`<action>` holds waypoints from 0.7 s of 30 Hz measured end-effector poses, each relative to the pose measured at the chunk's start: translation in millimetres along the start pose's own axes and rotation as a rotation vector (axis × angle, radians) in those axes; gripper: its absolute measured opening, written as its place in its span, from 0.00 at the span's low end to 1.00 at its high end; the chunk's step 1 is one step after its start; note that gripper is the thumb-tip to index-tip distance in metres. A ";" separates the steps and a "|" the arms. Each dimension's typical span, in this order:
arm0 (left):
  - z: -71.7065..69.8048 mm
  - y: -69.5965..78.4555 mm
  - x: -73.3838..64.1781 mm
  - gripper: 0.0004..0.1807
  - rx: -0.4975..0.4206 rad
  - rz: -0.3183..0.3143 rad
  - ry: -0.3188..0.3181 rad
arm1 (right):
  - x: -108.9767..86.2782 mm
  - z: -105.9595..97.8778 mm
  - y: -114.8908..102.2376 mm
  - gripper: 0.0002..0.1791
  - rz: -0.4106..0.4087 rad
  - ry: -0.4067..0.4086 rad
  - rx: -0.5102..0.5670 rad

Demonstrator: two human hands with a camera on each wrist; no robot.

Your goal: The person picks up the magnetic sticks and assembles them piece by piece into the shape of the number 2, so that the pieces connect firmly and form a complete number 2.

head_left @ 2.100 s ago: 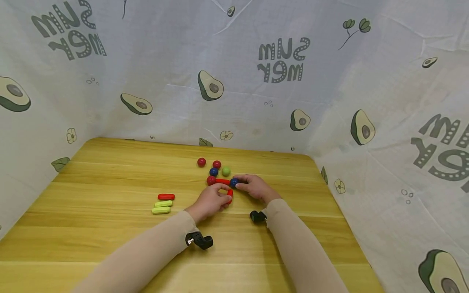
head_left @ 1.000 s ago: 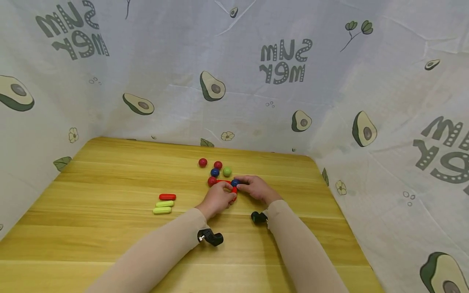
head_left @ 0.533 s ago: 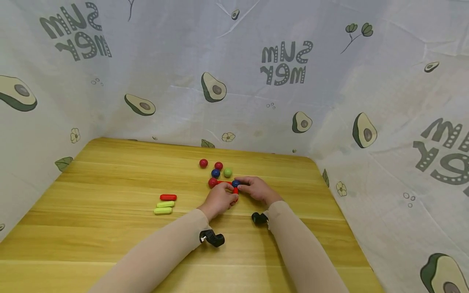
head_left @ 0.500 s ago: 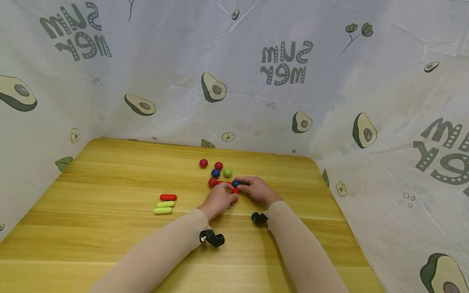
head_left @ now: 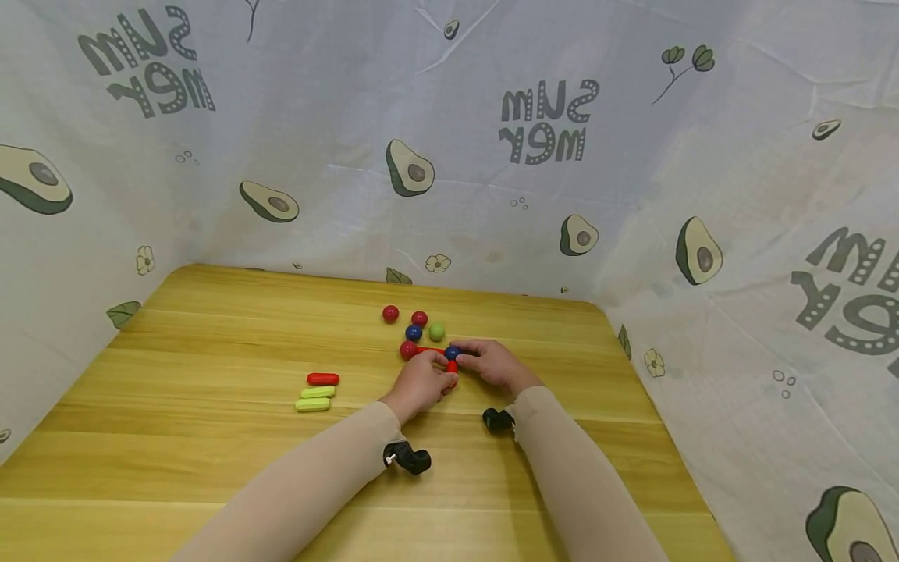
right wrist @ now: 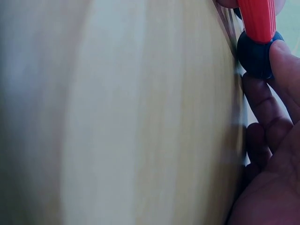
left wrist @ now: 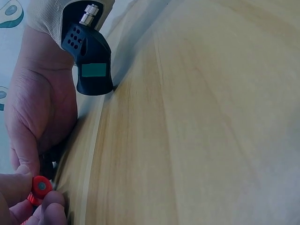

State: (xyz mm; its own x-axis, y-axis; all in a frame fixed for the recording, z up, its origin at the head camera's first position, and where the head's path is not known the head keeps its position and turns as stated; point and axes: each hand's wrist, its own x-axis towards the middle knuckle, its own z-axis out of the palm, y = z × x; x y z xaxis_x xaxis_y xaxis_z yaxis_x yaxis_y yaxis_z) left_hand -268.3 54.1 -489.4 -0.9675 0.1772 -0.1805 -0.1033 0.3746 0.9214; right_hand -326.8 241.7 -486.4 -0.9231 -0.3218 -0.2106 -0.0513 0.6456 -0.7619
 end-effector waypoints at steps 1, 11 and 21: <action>0.3 -0.1 0.2 0.17 0.001 0.000 0.001 | 0.0 -0.2 0.1 0.23 0.002 0.002 -0.002; -0.3 1.0 -2.4 0.18 0.027 0.000 0.001 | 1.9 0.1 1.1 0.23 -0.015 0.010 -0.026; -3.9 -0.2 -3.4 0.17 0.047 0.020 -0.014 | 3.8 0.5 3.5 0.22 -0.008 0.010 0.002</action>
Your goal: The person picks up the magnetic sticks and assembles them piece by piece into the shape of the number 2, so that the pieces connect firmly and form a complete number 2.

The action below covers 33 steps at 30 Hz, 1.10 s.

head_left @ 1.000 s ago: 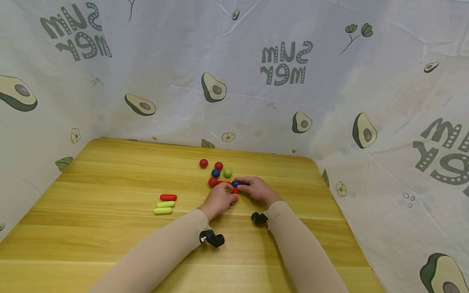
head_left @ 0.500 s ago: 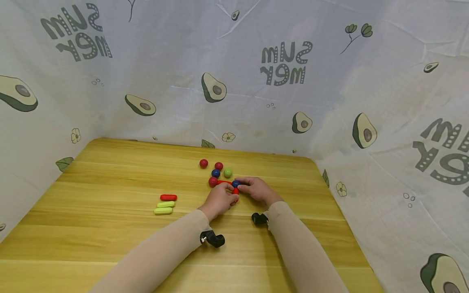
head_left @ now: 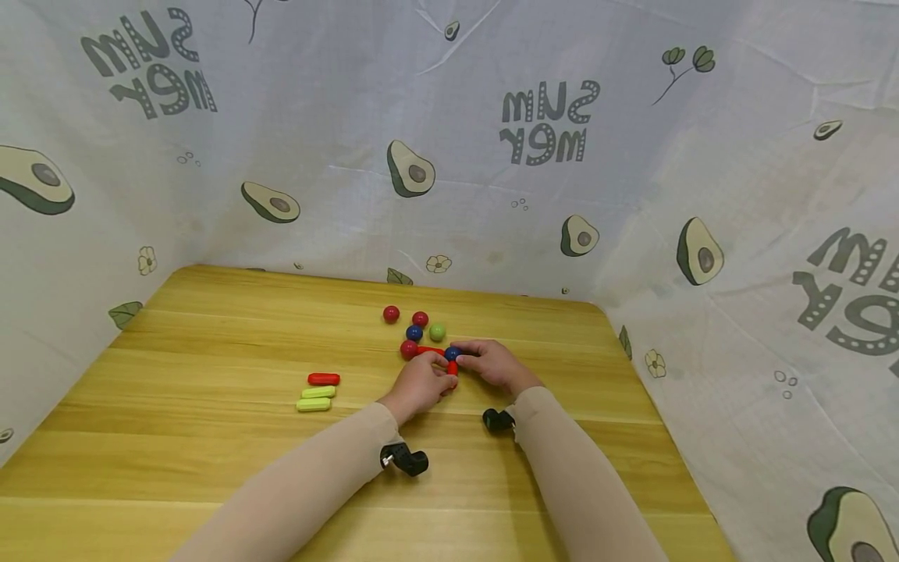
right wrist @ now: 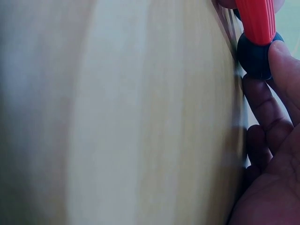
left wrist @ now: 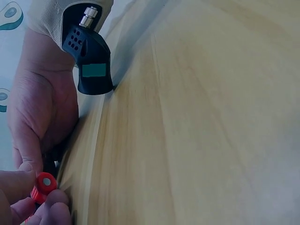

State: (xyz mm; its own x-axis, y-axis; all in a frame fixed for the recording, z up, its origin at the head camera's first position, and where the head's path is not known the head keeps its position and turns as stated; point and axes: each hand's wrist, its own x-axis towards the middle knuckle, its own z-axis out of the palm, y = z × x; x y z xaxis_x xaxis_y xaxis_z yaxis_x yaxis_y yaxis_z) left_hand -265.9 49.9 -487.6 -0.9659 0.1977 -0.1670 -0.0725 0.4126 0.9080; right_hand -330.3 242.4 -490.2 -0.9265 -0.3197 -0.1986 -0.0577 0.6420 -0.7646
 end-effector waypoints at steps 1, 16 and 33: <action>-0.9 -0.6 0.0 0.17 0.009 0.007 -0.002 | 0.1 0.0 0.4 0.22 0.003 0.001 0.001; -68.3 0.5 -26.7 0.19 0.370 0.143 -0.055 | 0.3 2.7 -0.1 0.21 0.037 0.004 0.065; -189.3 -58.4 -48.5 0.23 0.511 0.086 -0.073 | -0.9 4.2 -0.6 0.21 0.050 0.005 0.075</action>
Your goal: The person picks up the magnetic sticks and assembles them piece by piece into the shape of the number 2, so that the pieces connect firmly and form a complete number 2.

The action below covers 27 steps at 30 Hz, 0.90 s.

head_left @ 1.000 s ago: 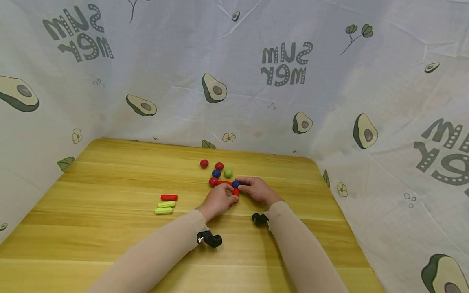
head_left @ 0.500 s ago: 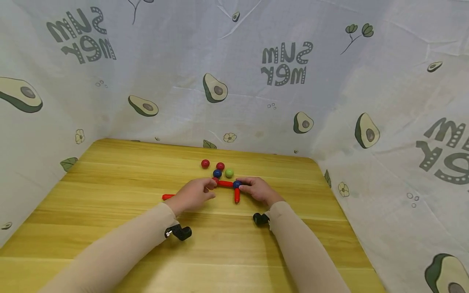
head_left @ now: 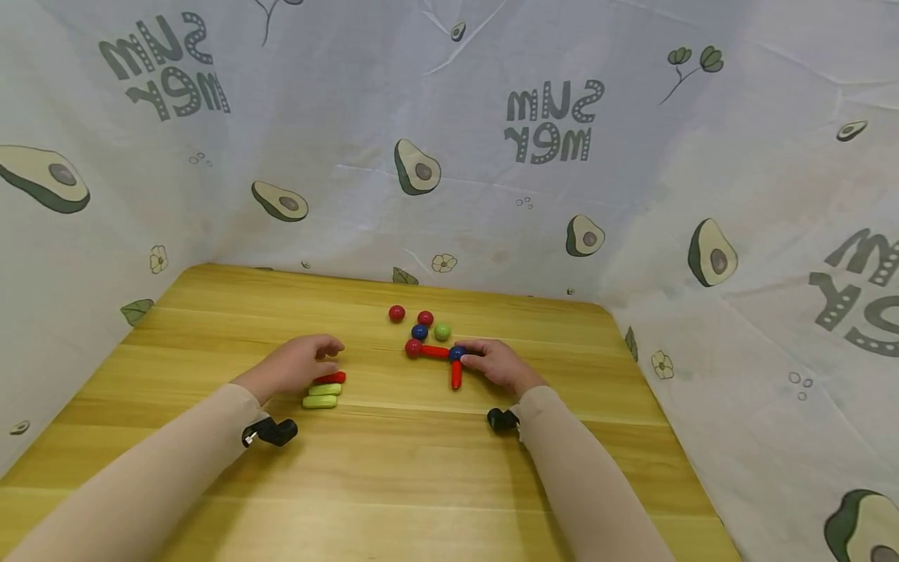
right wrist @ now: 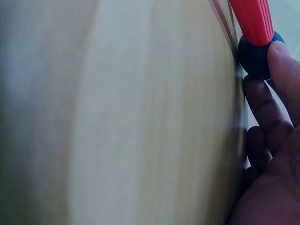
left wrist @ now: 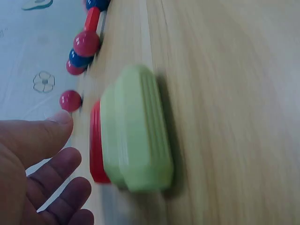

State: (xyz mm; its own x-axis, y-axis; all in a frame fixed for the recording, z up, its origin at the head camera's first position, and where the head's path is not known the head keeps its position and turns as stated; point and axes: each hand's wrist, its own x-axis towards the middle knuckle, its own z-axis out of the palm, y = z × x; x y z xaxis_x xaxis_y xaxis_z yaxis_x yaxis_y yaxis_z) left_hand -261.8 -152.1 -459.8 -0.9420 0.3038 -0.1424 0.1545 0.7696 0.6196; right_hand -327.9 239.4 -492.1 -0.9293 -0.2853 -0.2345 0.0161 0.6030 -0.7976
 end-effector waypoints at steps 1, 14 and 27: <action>-1.3 -4.0 -0.1 0.23 -0.002 -0.003 0.002 | 0.0 -0.1 0.0 0.21 -0.002 0.000 -0.004; -5.8 -6.4 20.0 0.33 -0.131 -0.009 0.028 | 2.7 -1.7 0.2 0.21 -0.006 -0.012 -0.029; -1.6 23.6 77.9 0.34 -0.130 -0.041 0.045 | 0.6 -7.3 -7.5 0.21 -0.008 -0.026 -0.050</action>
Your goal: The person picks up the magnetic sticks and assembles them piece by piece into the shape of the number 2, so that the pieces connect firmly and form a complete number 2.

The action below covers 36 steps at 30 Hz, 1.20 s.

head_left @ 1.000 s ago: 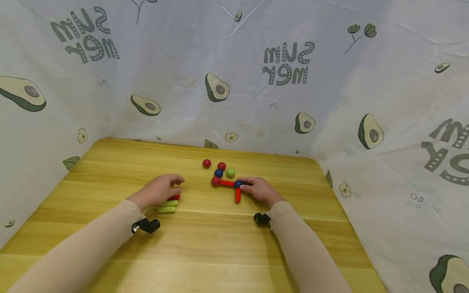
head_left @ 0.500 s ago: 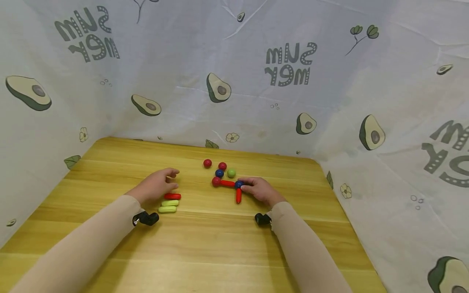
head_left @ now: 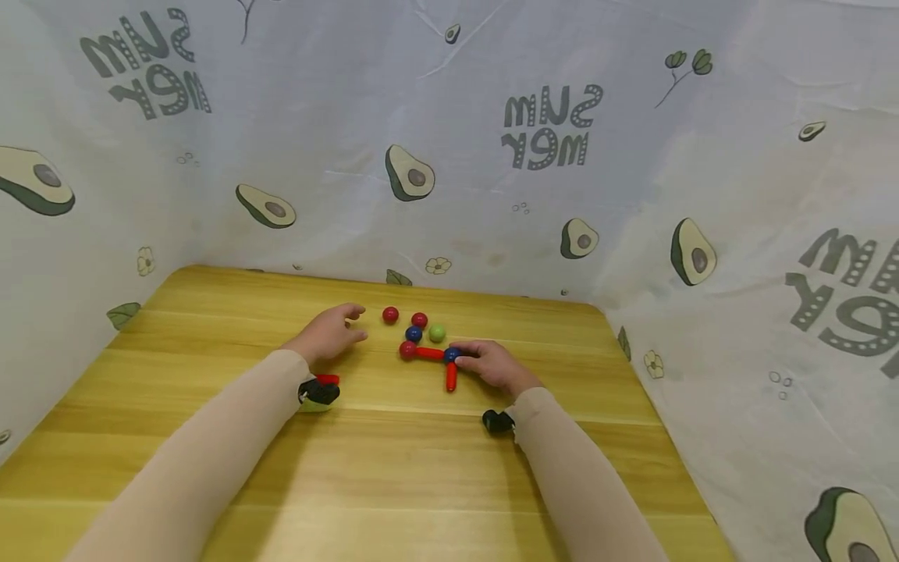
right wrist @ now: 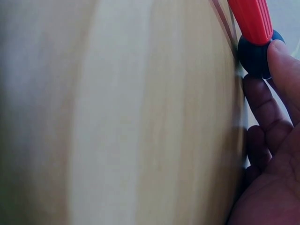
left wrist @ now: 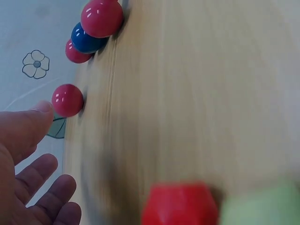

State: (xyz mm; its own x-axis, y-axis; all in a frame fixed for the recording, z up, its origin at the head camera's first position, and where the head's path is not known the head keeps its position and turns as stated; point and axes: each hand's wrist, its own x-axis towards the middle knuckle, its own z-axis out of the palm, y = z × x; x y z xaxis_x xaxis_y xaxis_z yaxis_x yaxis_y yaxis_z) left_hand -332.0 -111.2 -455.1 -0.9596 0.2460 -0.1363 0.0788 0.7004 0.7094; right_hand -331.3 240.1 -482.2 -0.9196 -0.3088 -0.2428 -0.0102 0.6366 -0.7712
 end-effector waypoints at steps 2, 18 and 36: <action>4.1 3.9 6.5 0.34 0.012 0.001 0.003 | -1.8 1.2 -1.3 0.21 0.000 0.002 -0.005; 34.4 17.6 33.7 0.33 0.090 0.013 0.060 | -5.4 8.8 2.8 0.21 -0.024 -0.012 -0.012; 49.6 33.6 32.4 0.27 0.213 0.008 0.127 | -13.3 9.2 12.5 0.20 -0.059 0.031 -0.053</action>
State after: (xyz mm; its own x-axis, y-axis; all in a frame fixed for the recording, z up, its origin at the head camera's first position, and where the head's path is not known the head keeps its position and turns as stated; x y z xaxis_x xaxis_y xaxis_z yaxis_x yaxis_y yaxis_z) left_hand -347.1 -46.4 -469.9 -0.9840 0.1749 -0.0337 0.1283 0.8274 0.5467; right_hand -315.6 245.7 -494.1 -0.9286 -0.3251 -0.1788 -0.0846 0.6548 -0.7510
